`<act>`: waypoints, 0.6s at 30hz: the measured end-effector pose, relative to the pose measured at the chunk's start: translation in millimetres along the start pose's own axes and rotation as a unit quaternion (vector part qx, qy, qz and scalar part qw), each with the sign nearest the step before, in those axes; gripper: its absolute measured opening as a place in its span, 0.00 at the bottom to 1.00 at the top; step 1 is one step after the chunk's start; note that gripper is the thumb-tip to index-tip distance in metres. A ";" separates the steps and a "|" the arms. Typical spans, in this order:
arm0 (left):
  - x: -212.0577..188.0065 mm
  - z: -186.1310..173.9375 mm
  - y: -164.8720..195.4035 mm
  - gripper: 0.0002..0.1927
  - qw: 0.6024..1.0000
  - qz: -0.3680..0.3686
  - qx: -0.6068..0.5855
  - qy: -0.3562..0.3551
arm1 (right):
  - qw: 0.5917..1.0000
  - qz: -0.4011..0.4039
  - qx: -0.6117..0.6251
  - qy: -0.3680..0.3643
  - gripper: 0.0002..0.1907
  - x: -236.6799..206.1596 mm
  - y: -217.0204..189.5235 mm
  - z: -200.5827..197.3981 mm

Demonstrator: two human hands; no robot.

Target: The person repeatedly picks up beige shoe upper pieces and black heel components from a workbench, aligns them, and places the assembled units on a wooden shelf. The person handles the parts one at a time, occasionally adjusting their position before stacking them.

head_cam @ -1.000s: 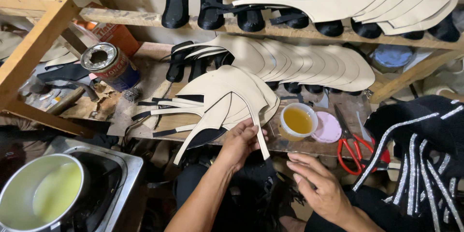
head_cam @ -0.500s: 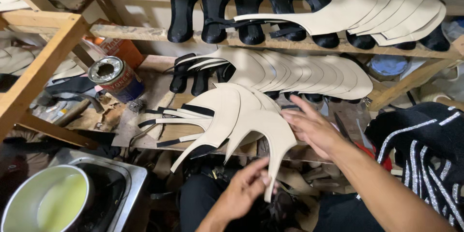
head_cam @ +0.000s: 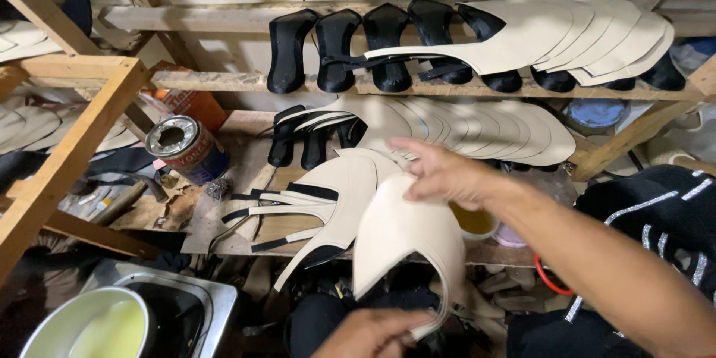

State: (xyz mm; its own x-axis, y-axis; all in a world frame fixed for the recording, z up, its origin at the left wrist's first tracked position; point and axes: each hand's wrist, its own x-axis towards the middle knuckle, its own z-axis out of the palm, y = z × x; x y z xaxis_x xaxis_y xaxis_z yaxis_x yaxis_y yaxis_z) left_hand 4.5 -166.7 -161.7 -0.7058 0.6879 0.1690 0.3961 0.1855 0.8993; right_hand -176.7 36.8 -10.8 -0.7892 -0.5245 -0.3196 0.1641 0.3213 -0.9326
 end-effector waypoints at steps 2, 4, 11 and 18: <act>-11.5 -27.0 12.4 0.33 0.993 -0.085 -0.003 0.080 | 0.993 -0.109 0.040 0.021 0.52 1.7 -21.4 -13.1; -18.3 -56.3 29.3 0.22 0.960 -0.003 0.117 0.256 | 0.970 -0.226 0.068 0.059 0.48 0.0 -43.8 -36.9; -31.4 -95.3 110.4 0.23 0.750 0.080 0.316 0.576 | 0.880 -0.332 0.205 0.269 0.43 32.6 -110.4 -135.1; -15.6 -52.9 160.6 0.11 0.898 0.279 0.130 0.314 | 0.824 -0.251 0.129 0.491 0.30 51.4 -97.5 -219.4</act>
State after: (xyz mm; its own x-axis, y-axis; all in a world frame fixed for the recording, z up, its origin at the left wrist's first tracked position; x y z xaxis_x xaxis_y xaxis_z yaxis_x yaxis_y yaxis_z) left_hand 48.0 -184.8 1.5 -0.5137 0.2082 0.8323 0.8577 0.1482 0.4923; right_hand -363.1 151.6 100.6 -0.8733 0.3920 0.2892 -0.3086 0.0141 -0.9511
